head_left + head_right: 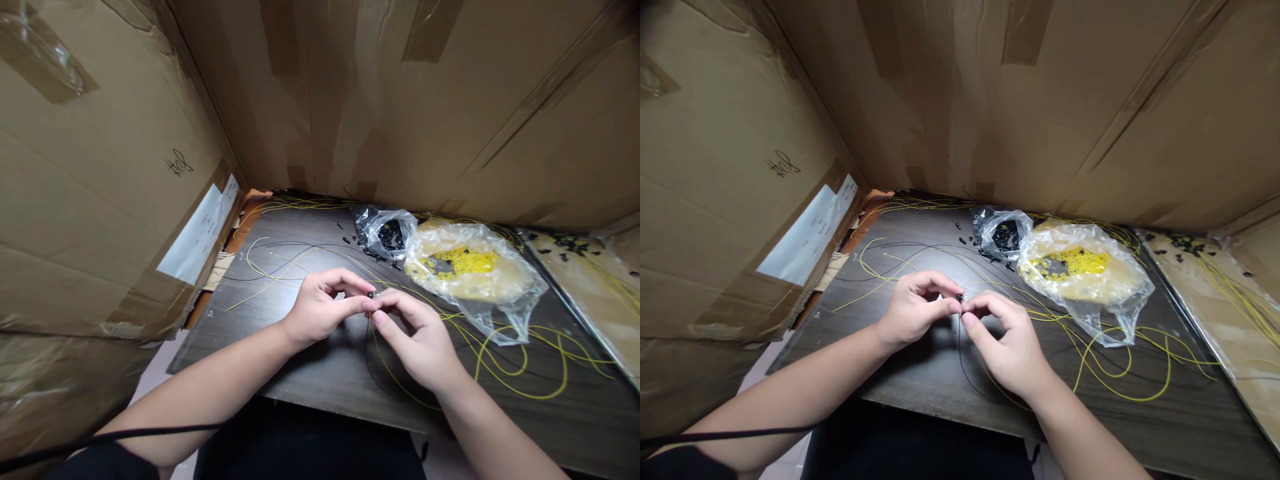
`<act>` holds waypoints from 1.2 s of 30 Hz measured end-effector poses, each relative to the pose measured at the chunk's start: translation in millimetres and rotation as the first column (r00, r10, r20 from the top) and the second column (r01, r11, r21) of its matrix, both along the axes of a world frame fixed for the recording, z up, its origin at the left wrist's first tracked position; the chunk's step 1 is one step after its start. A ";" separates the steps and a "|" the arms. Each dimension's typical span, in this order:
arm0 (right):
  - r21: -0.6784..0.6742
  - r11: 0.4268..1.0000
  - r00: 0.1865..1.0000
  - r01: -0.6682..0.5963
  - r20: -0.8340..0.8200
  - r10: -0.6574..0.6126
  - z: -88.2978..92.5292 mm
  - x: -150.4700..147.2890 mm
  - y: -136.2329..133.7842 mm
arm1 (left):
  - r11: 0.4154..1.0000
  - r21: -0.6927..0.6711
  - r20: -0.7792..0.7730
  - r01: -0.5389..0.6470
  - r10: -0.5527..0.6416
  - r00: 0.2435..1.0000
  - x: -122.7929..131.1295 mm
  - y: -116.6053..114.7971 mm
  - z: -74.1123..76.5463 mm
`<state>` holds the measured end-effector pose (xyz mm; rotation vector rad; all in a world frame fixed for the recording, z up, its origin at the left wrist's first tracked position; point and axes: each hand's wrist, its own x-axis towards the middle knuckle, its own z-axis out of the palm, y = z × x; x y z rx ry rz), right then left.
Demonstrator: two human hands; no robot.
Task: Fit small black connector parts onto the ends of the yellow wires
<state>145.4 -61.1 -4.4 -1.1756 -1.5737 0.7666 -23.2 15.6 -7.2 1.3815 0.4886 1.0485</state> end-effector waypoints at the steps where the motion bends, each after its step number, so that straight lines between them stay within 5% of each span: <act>1: -0.044 0.998 0.999 -0.033 -0.017 0.032 0.1 0.5 0.2 | 1.000 -0.008 0.000 0.003 -0.003 1.000 -0.1 -0.2 0.7; 5: -0.143 0.988 0.998 -0.058 -0.047 0.052 0.2 1.6 0.3 | 1.000 0.004 -0.016 -0.014 0.014 1.000 -0.4 -1.6 1.7; 28: -0.146 0.972 0.976 -0.185 -0.139 0.165 -0.3 -0.2 0.4 | 1.000 0.001 0.024 -0.013 0.013 1.000 -1.4 -3.3 2.0; 36: -0.155 0.975 0.981 -0.159 -0.133 0.139 -7.1 1.5 2.3 | 0.958 0.266 0.013 -0.105 0.106 0.994 -3.3 -4.2 1.9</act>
